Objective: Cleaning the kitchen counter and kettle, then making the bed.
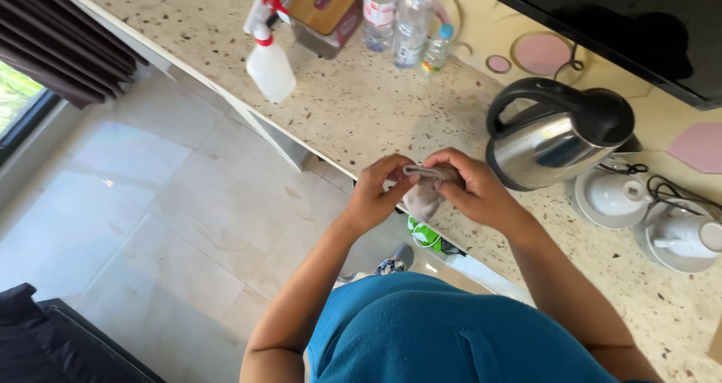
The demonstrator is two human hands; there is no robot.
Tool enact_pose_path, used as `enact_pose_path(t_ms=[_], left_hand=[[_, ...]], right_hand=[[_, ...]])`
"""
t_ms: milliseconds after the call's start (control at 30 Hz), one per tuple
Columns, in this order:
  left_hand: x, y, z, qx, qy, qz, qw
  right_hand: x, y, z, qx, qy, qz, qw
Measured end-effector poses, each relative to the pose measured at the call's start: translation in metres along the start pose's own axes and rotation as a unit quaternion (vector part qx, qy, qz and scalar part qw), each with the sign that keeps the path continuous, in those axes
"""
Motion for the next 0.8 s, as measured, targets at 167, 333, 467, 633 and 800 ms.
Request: enact_pose_path(t_ms=[167,333,467,633,800], left_hand=[[-0.016,-0.058,-0.046,0.053,0.189,-0.070,0.978],[-0.044,-0.130,-0.058,0.030,0.083,-0.074,0.993],[-0.060,-0.187,-0.075,0.028,0.088,-0.011,0.996],[-0.085,-0.244,-0.085,0.062,0.143,-0.007,0.988],[-0.105,-0.301,-0.080,0.018,0.094,-0.031,0.995]], right_hand=[[0.029,0.036,0.025,-0.129,-0.068,-0.047,0.988],[0.051,0.105,0.071,-0.070,-0.114,-0.089,0.987],[0.069,0.177,0.104,-0.075,-0.129,-0.084,0.985],[0.087,0.220,0.099,-0.231,-0.042,-0.093,0.968],[0.107,0.263,0.108,-0.193,0.044,-0.053,0.979]])
Point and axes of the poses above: each hand's wrist, its own x-axis towards the middle knuckle, its own y-axis out of the palm, z = x × y, the point moved 2 cm from there along x, towards the middle knuckle, and after that the axes turned 3 degrees about -x, right-handed, at the moved point
